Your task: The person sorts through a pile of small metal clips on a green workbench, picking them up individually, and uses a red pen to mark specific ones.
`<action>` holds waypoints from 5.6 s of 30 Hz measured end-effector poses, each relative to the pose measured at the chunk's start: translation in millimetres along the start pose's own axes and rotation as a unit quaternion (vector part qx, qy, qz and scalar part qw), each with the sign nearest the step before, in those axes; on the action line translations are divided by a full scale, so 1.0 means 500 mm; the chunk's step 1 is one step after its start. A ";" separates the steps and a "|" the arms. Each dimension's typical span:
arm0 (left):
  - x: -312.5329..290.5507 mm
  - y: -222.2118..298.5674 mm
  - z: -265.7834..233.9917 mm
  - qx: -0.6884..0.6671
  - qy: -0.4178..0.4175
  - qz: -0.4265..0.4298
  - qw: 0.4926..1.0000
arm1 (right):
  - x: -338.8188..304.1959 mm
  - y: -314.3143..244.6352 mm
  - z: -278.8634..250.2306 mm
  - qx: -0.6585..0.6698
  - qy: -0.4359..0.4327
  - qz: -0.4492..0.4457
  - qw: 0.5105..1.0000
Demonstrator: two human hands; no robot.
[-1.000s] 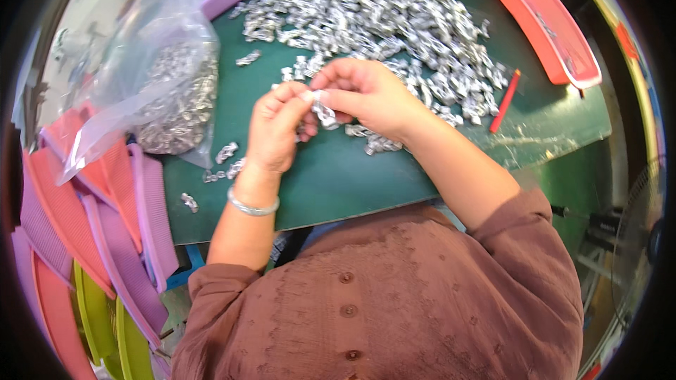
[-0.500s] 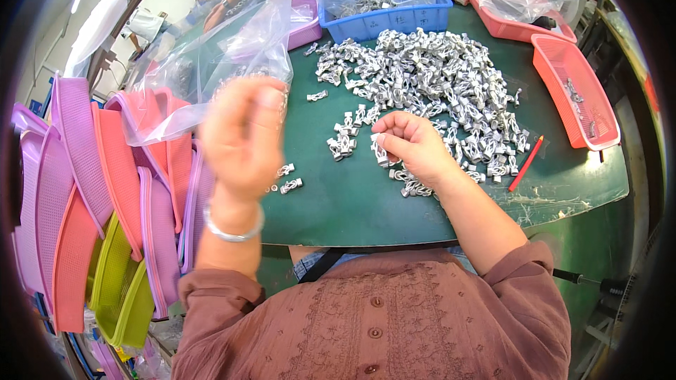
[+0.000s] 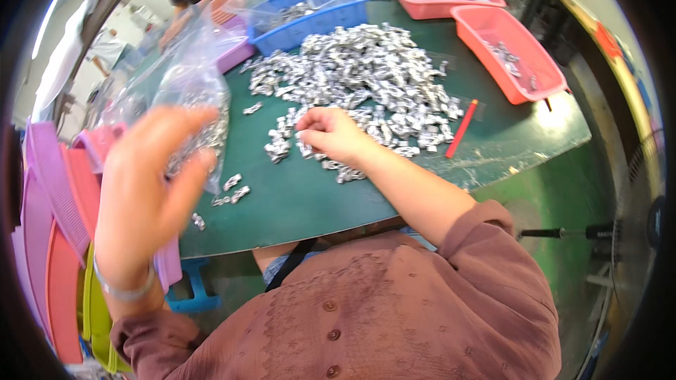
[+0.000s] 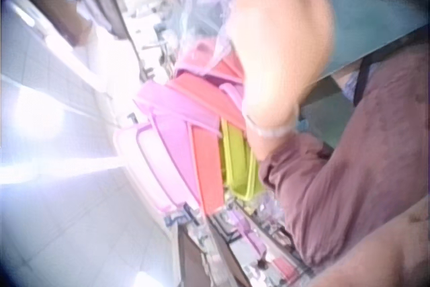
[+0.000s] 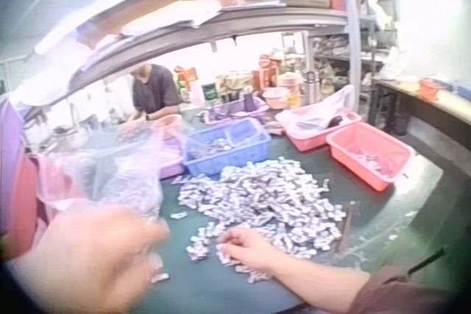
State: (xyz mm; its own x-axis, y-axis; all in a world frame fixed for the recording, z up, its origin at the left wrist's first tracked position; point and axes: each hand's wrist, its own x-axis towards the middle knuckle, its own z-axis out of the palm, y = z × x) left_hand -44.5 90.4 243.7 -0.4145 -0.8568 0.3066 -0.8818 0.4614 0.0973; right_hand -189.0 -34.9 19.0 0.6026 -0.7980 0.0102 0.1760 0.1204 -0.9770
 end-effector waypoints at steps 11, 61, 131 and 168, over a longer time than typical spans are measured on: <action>0.013 0.148 0.054 -0.058 -0.234 0.226 0.944 | -0.002 -0.001 0.010 0.003 -0.024 -0.002 1.000; -0.108 -0.047 0.397 -0.697 0.089 -0.365 0.610 | -0.017 -0.014 0.017 0.063 -0.055 -0.041 0.996; -0.140 -0.058 0.450 -0.764 0.072 -0.330 0.550 | -0.014 -0.012 0.014 -0.147 -0.152 0.007 0.977; -0.153 -0.039 0.425 -0.722 0.070 -0.408 0.554 | -0.025 -0.014 0.019 -0.084 -0.281 0.019 0.956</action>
State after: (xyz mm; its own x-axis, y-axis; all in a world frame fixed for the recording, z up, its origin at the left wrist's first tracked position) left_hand -43.3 97.8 17.3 0.0999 -0.9363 -0.3368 0.3785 -0.2773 0.8831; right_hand -190.6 -20.0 27.6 0.9375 -0.3455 0.0412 0.0468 0.0078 -0.9989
